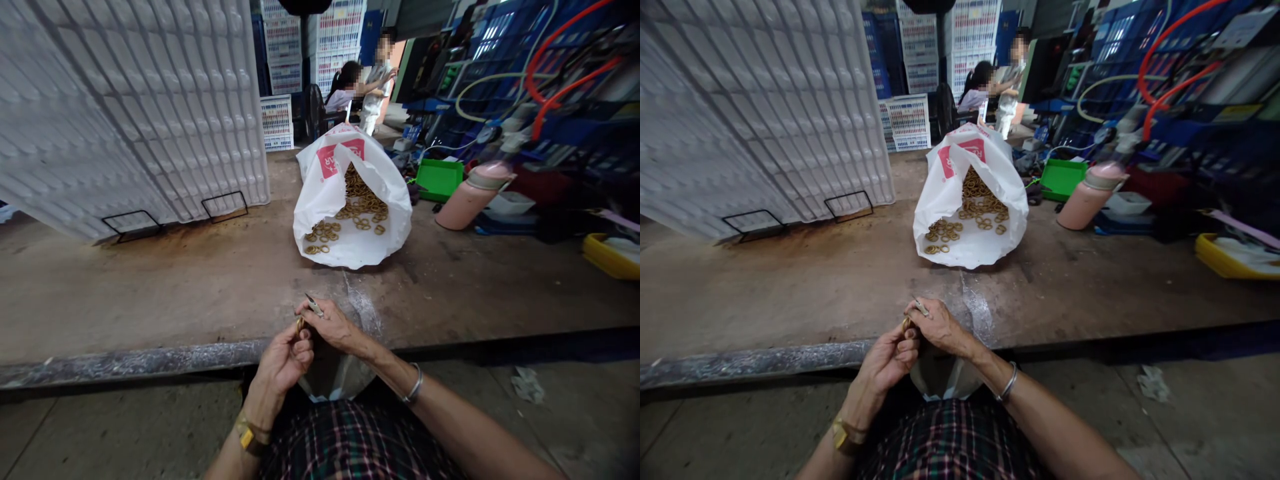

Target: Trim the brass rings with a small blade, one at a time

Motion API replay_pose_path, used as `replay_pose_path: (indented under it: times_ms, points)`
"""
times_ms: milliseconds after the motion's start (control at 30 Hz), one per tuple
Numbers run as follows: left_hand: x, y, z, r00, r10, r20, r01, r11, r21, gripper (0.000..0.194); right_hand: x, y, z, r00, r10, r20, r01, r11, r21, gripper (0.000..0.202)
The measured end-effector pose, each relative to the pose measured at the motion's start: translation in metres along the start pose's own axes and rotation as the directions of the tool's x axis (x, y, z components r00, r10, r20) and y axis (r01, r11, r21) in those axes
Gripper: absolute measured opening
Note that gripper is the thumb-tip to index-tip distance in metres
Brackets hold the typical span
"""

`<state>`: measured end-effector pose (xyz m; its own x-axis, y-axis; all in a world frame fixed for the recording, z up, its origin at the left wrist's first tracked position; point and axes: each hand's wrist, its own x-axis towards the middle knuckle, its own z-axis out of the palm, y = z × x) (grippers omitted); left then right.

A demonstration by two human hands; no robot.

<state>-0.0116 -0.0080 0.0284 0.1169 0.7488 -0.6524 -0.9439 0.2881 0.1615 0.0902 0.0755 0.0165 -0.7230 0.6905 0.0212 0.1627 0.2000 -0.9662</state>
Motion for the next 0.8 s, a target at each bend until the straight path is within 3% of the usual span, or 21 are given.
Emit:
replay_pose_path:
  times_ms: [567, 800]
  points:
    - [0.0, -0.003, -0.006, 0.999, 0.007, 0.039, -0.012, 0.994, 0.112, 0.016, -0.003, -0.002, -0.001, 0.992, 0.122, 0.023, -0.124, 0.98, 0.154, 0.018]
    - [0.0, -0.004, -0.012, 0.998, 0.014, 0.061, -0.024, 0.986, 0.164, 0.009, -0.003, -0.005, -0.002, 0.988, 0.151, 0.019, -0.152, 0.979, 0.133, 0.017]
